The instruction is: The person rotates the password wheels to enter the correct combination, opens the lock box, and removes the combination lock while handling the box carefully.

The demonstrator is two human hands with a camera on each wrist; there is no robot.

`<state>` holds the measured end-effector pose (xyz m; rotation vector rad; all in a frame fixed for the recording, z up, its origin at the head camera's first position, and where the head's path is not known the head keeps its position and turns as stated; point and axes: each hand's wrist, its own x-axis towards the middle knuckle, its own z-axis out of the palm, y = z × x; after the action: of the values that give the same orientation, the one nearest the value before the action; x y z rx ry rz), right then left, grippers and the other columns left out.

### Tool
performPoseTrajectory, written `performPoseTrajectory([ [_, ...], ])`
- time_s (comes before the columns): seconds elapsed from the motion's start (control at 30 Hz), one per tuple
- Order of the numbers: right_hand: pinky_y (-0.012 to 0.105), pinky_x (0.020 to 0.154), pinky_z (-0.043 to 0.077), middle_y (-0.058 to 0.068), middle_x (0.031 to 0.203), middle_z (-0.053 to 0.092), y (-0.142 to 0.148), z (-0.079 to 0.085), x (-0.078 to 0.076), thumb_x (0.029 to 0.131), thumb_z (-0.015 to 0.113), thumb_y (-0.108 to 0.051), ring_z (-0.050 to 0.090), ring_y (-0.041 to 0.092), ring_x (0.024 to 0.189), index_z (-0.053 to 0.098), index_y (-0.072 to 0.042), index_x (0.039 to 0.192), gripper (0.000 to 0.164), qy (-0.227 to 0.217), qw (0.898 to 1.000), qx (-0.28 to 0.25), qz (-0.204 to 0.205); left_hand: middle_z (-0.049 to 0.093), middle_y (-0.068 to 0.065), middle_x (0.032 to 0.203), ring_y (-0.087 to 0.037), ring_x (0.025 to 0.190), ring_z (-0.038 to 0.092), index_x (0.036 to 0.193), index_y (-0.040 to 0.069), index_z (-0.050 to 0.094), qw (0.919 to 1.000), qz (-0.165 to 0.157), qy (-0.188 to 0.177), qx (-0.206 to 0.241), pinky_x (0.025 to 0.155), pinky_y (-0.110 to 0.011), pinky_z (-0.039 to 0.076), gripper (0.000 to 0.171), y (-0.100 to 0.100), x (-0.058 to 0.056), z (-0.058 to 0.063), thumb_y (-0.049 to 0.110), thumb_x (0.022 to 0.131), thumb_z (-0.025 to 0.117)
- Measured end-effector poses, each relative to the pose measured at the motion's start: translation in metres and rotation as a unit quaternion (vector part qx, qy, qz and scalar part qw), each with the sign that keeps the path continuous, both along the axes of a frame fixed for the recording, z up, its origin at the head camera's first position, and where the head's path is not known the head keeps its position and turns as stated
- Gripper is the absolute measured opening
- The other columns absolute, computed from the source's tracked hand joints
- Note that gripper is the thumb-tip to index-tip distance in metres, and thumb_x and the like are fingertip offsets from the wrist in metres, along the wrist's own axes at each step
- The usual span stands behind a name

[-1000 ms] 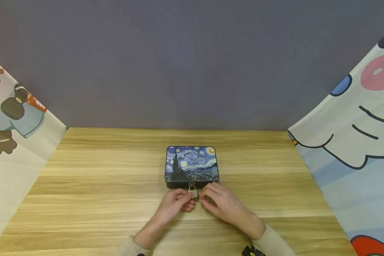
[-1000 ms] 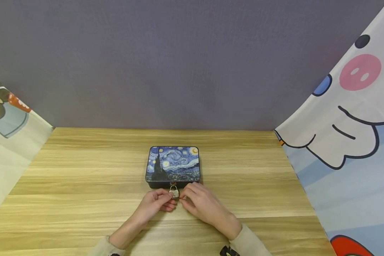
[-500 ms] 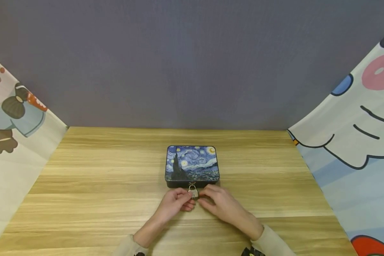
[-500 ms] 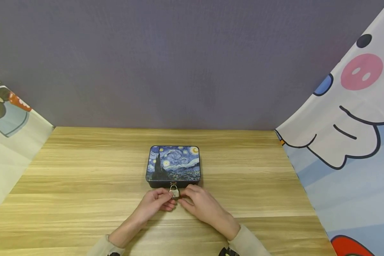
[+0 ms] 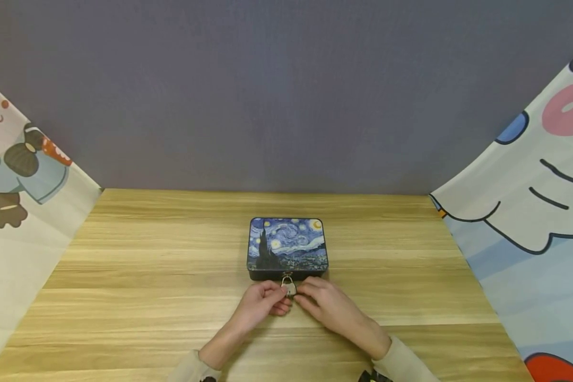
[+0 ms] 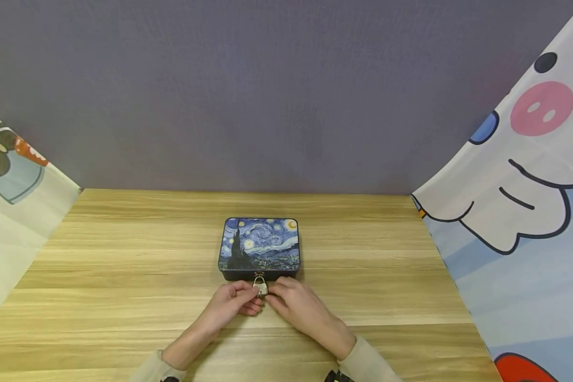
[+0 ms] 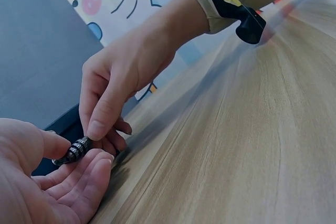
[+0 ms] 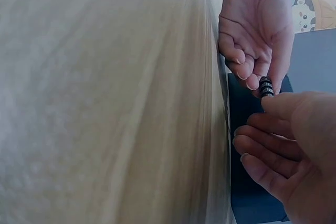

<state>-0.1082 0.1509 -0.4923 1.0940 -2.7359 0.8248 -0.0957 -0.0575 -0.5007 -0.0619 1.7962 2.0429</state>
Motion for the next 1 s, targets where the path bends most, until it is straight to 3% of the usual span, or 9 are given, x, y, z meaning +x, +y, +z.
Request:
performPoseTrajectory([
  [0.5, 0.027, 0.081, 0.06, -0.001, 0.094, 0.071, -0.005, 0.0015, -0.0025, 0.097, 0.071, -0.013, 0.067, 0.012, 0.086, 0.078, -0.008, 0.101, 0.009, 0.054, 0.998, 0.019, 0.028, 0.076, -0.013, 0.084, -0.009, 0.067, 0.07, 0.106, -0.013, 0.064, 0.9999, 0.014, 0.002, -0.01, 0.067, -0.024, 0.063, 0.025, 0.0001, -0.0005, 0.0012, 0.011, 0.102, 0.063],
  [1.0, 0.029, 0.083, 0.06, -0.001, 0.092, 0.068, -0.0062, 0.0028, -0.0022, 0.098, 0.069, -0.012, 0.065, 0.012, 0.085, 0.076, -0.007, 0.098, 0.008, 0.074, 0.995, 0.049, 0.036, 0.075, -0.015, 0.083, -0.008, 0.066, 0.07, 0.103, -0.013, 0.064, 0.9997, 0.016, 0.014, -0.009, 0.065, -0.023, 0.062, 0.023, 0.001, -0.0003, 0.0001, 0.01, 0.101, 0.063],
])
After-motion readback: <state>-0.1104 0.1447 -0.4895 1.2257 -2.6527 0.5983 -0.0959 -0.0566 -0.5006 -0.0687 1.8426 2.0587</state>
